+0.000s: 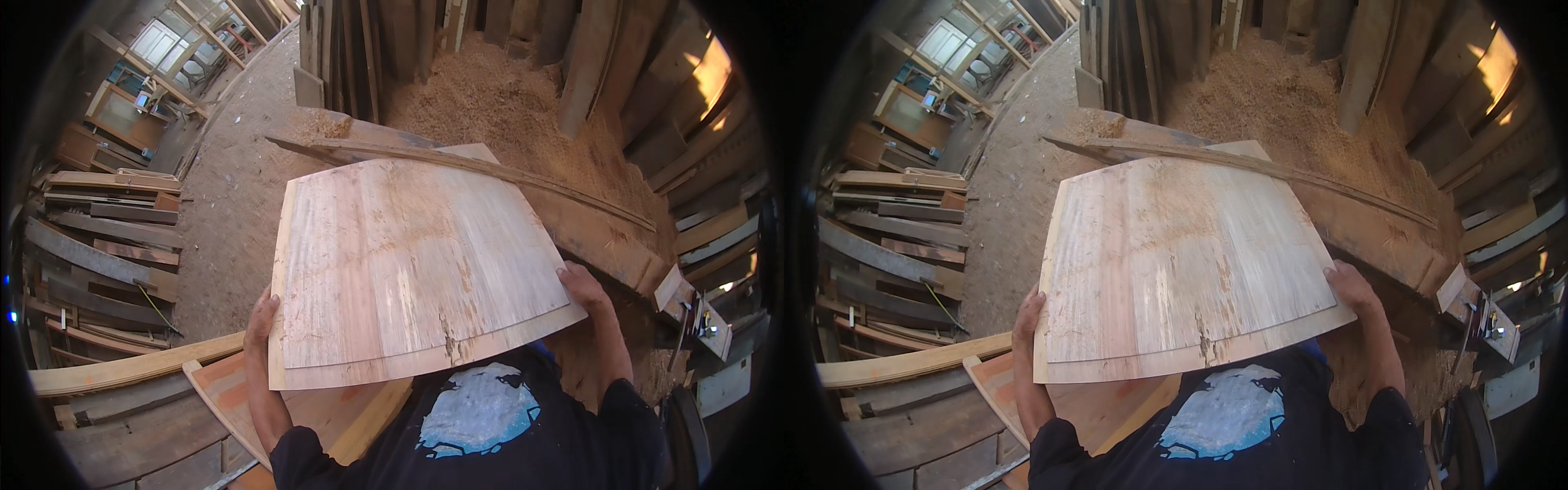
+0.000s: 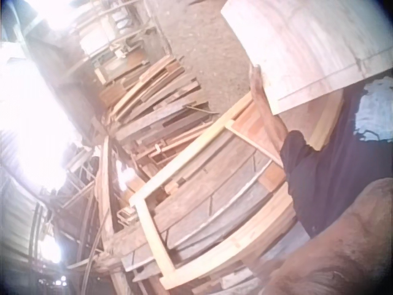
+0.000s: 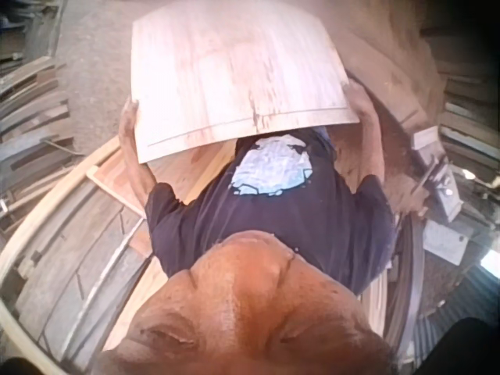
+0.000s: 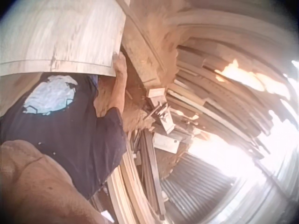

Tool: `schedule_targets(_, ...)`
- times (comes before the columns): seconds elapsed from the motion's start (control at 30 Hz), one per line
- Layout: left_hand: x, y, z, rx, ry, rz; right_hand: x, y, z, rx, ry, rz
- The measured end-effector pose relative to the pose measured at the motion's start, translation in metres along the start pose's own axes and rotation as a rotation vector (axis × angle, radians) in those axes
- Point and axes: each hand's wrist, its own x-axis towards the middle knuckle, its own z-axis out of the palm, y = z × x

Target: The person sands the surface of a square wooden board using a power sander, turning the board to work on different areas and checking the finish by hand.

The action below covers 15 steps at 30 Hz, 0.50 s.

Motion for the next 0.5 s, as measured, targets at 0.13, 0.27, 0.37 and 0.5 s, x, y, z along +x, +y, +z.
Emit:
schedule_targets(0.13, -0.004, 0.012, 0.034, -0.027, 0.024, 0.176, -0.023, -0.041, -0.021, -0.001, -0.052, 0.036)
schedule_targets(0.27, -0.018, 0.023, 0.032, -0.381, -0.005, 0.017, -0.052, -0.095, -0.051, -0.118, -0.118, 0.108)
schedule_targets(0.37, -0.027, 0.055, 0.052, -0.571, -0.100, 0.111, -0.069, -0.093, -0.066, 0.099, -0.131, -0.025)
schedule_targets(0.5, -0.012, 0.076, 0.022, -0.805, -0.197, -0.187, -0.074, -0.102, -0.071, 0.619, -0.127, -0.149)
